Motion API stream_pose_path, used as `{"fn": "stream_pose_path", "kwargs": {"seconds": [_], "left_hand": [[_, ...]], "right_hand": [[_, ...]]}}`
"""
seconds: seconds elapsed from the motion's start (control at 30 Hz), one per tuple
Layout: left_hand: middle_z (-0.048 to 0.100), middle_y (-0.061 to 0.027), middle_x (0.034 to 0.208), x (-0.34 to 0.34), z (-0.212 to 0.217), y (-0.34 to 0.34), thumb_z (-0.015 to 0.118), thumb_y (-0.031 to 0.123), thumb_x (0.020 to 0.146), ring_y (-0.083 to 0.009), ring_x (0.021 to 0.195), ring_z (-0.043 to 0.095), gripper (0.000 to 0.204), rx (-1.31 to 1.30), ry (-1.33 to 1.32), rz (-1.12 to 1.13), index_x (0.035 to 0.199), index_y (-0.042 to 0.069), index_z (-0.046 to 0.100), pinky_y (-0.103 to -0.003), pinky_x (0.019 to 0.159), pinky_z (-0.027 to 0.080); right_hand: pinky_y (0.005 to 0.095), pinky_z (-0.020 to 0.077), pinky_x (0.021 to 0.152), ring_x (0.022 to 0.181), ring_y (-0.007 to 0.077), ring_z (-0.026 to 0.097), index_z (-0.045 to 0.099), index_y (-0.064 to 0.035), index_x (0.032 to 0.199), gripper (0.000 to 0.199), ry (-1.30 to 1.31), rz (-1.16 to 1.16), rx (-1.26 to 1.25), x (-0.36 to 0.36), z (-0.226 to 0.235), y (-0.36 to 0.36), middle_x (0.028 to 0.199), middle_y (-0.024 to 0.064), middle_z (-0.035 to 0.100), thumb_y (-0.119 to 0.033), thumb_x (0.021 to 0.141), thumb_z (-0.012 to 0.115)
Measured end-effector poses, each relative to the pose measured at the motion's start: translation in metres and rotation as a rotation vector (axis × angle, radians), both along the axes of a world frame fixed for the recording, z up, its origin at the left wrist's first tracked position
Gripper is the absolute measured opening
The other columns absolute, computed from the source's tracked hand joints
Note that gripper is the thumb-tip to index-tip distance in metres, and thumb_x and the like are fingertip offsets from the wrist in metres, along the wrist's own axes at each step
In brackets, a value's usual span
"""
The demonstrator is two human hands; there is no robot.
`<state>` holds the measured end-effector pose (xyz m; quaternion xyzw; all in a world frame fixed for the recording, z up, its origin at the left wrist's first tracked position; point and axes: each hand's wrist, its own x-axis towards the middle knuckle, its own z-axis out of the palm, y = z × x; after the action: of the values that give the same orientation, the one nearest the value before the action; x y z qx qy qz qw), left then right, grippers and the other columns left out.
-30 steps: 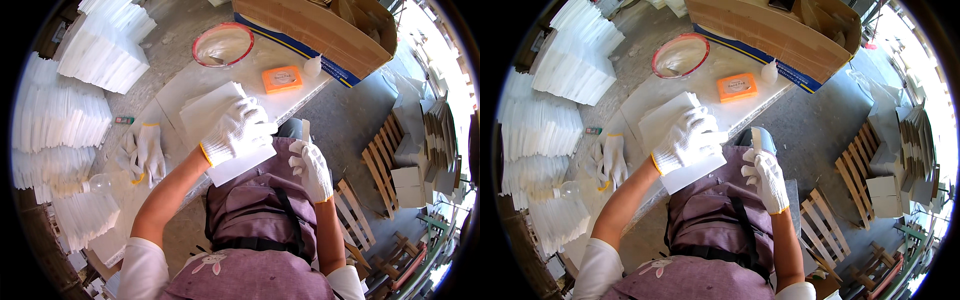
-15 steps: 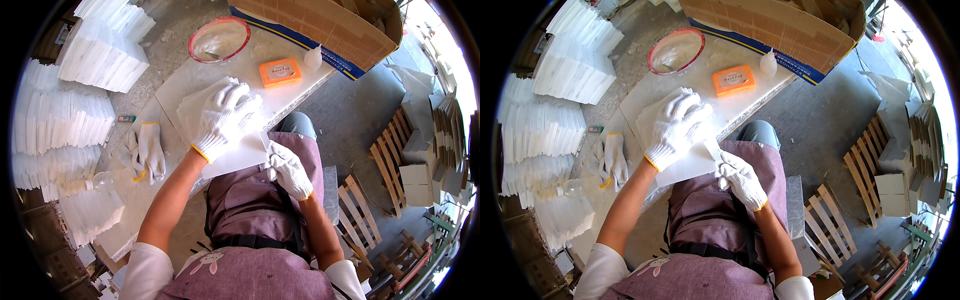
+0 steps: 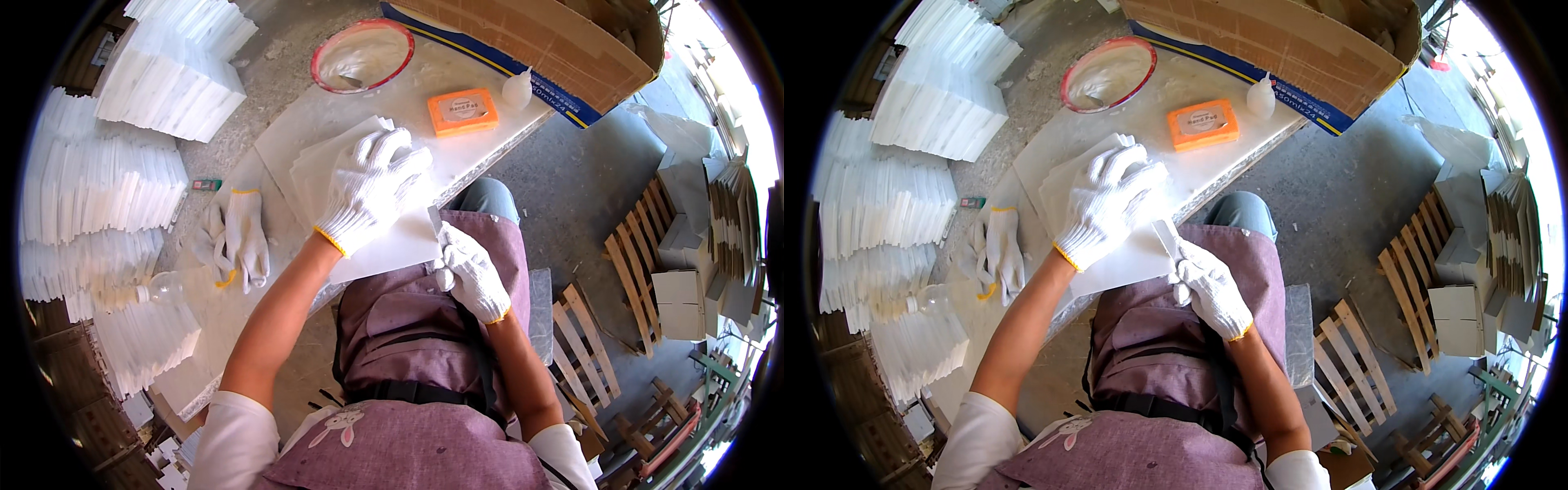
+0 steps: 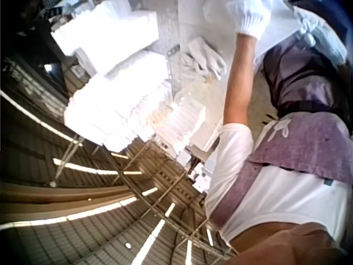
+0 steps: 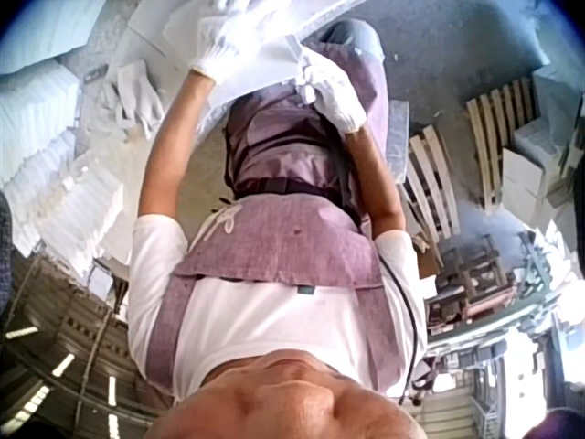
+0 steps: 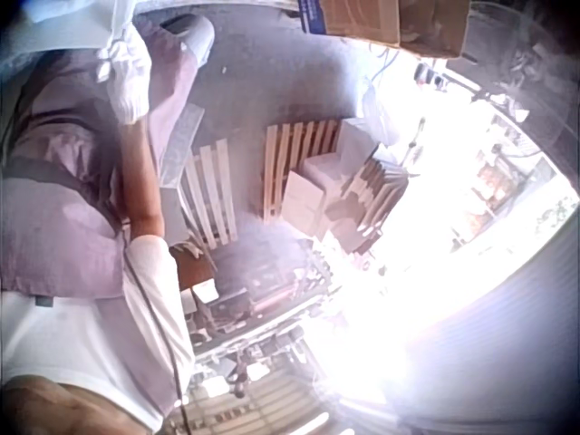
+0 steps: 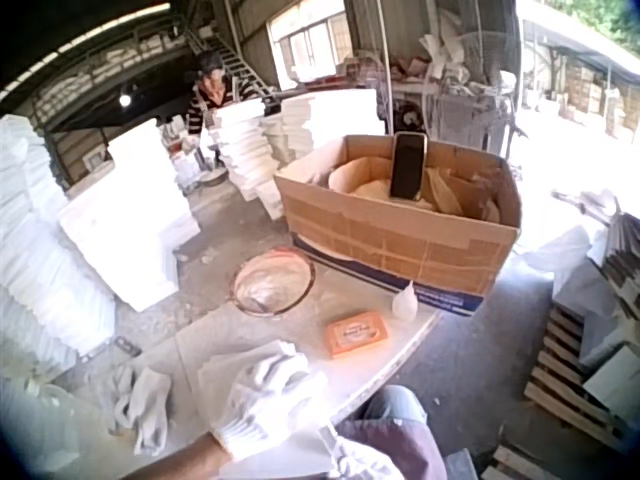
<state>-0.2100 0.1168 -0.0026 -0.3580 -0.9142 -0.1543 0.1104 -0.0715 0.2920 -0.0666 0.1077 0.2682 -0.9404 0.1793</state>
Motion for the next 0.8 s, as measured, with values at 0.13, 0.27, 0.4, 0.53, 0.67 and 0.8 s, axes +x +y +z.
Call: {"fn": "stream_pose_path", "kwargs": {"seconds": [0.13,0.27,0.4,0.53,0.67,0.8], "left_hand": [[0.053,-0.005,0.125,0.003,-0.004,-0.001,0.066,0.031,0.087,-0.0309,0.119,0.051,0.026,-0.028,0.045,0.032,0.113,0.025,0.066,-0.042,0.087,0.051],[0.053,-0.0054,0.125,0.008,0.0,0.003,0.064,0.033,0.088,-0.0307,0.117,0.051,0.025,-0.013,0.074,0.064,0.111,0.024,0.065,-0.042,0.089,0.05],[0.053,-0.0062,0.124,0.007,-0.006,0.003,0.063,0.034,0.089,-0.0309,0.117,0.052,0.025,-0.005,0.066,0.064,0.112,0.023,0.064,-0.043,0.091,0.049],[0.054,-0.0076,0.123,0.006,-0.007,0.004,0.062,0.034,0.09,-0.0315,0.116,0.052,0.026,0.024,0.063,0.063,0.113,0.022,0.063,-0.043,0.092,0.049],[0.054,-0.0085,0.122,0.007,-0.007,0.004,0.061,0.034,0.09,-0.0322,0.116,0.052,0.026,0.024,0.088,0.07,0.112,0.021,0.063,-0.044,0.094,0.048],[0.055,-0.0087,0.12,0.006,-0.005,0.003,0.061,0.033,0.089,-0.0322,0.115,0.052,0.025,0.042,0.107,0.058,0.111,0.02,0.063,-0.044,0.094,0.047]], "right_hand": [[0.0183,0.0425,0.061,0.07,0.0075,0.056,0.042,0.0028,0.143,0.051,-0.062,-0.054,0.195,0.005,0.019,0.011,0.093,0.0038,0.061,-0.008,0.096,0.058],[0.0197,0.0464,0.06,0.071,0.0085,0.058,0.052,0.0026,0.127,0.032,-0.185,0.044,0.458,0.012,0.045,0.031,0.091,0.0045,0.061,-0.01,0.098,0.055],[0.024,0.0482,0.055,0.063,0.0098,0.058,0.05,-0.0018,0.119,0.021,-0.178,0.128,0.901,0.011,0.089,0.021,0.081,0.0047,0.061,-0.013,0.101,0.049],[0.0294,0.0522,0.055,0.059,0.0158,0.063,0.052,-0.0047,0.124,0.027,0.112,0.151,1.249,0.014,0.091,0.01,0.076,0.0071,0.063,-0.009,0.098,0.052],[0.0314,0.0546,0.059,0.064,0.0215,0.068,0.053,-0.0049,0.132,0.039,0.307,0.117,1.434,0.014,0.081,0.005,0.076,0.0095,0.068,-0.006,0.093,0.057],[0.0312,0.0545,0.06,0.066,0.0218,0.069,0.052,-0.003,0.135,0.043,0.365,0.112,1.505,0.014,0.082,0.003,0.075,0.01,0.068,-0.006,0.093,0.057]]}}
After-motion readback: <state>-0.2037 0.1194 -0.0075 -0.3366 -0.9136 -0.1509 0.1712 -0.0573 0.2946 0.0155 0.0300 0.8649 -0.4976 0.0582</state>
